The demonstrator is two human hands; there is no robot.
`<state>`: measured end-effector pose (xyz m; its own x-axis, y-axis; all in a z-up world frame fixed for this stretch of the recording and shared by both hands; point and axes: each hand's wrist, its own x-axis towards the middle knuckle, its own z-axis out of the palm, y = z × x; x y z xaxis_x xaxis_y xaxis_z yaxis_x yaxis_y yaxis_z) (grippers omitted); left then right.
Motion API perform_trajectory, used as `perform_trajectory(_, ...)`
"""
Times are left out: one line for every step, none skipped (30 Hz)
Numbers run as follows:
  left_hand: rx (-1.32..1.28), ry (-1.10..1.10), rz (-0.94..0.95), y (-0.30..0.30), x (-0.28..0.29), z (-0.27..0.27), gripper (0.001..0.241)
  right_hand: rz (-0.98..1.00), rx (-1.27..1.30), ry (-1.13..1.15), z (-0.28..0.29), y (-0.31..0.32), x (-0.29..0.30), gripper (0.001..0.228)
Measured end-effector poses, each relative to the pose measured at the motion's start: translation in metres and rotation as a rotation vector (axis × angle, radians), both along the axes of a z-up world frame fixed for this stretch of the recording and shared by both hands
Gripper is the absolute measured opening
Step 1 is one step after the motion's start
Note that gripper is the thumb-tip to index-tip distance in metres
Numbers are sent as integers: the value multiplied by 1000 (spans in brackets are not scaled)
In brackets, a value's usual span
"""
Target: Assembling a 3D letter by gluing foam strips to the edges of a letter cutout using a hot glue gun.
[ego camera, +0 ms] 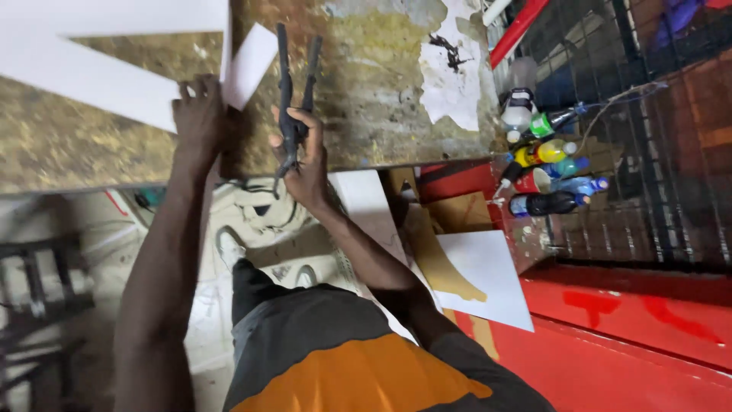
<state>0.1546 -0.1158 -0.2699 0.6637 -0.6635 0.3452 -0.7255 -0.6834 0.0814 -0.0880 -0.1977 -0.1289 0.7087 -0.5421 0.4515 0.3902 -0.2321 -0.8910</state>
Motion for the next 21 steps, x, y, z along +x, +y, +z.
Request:
perform_trajectory(3, -11, -10, -9, 11, 13, 76, -10, 3, -11, -8, -7, 13, 42)
perform_trajectory(63, 260, -37, -18, 22, 26, 79, -64, -34, 3, -15, -14, 26, 47)
perform_trajectory(125, 532, -61, -27, 34, 40, 83, -118, -70, 19, -21, -21, 41, 53)
perform_trajectory(125, 515, -81, -21, 38, 55, 83, -138, -75, 4, -14, -26, 50, 53)
perform_trajectory(158, 610, -93, -16, 42, 69, 81, -185, -101, 26, -8, -30, 59, 51)
perform_trajectory(195, 718, -99, -6, 40, 78, 79, -225, -122, 60, -5, -32, 62, 50)
perform_trajectory(199, 714, -112, 6, 48, 98, 79, -239, -123, 58, -9, -42, 76, 50)
perform_trajectory(254, 760, -164, 23, 50, 115, 79, -271, -131, 56, -16, -48, 83, 50)
perform_trajectory(309, 805, -216, 39, 53, 131, 88, -302, -139, 55, -24, -54, 91, 50)
perform_trajectory(320, 813, -228, 59, 73, 115, 88, -315, -133, 66, -25, -56, 97, 50)
perform_trajectory(371, 760, -258, 79, 93, 99, 83, -350, -181, 80, -27, -58, 104, 49)
perform_trajectory(418, 714, -279, 103, 109, 82, 79, -372, -230, 99, -29, -59, 108, 48)
perform_trajectory(424, 728, -283, 119, 123, 74, 79, -373, -225, 115, -34, -62, 115, 48)
perform_trajectory(491, 613, -262, 138, 137, 67, 78, -393, -259, 126, -40, -63, 123, 53)
perform_trajectory(555, 496, -242, 158, 150, 60, 77, -412, -292, 137, -47, -64, 129, 57)
perform_trajectory(559, 504, -232, 163, 152, 54, 77, -401, -287, 142, -49, -69, 140, 57)
perform_trajectory(531, 455, -191, 168, 153, 49, 66, -398, -343, 163, -51, -73, 150, 59)
perform_trajectory(503, 410, -144, 176, 149, 43, 55, -387, -400, 186, -54, -76, 158, 61)
perform_trajectory(507, 424, -130, 168, 136, 50, 55, -369, -395, 193, -63, -84, 172, 61)
perform_trajectory(324, 369, -151, 157, 123, 57, 49, -433, -609, 168, -71, -96, 185, 55)
perform_trajectory(142, 310, -167, 144, 109, 64, 48, -495, -822, 136, -79, -107, 197, 51)
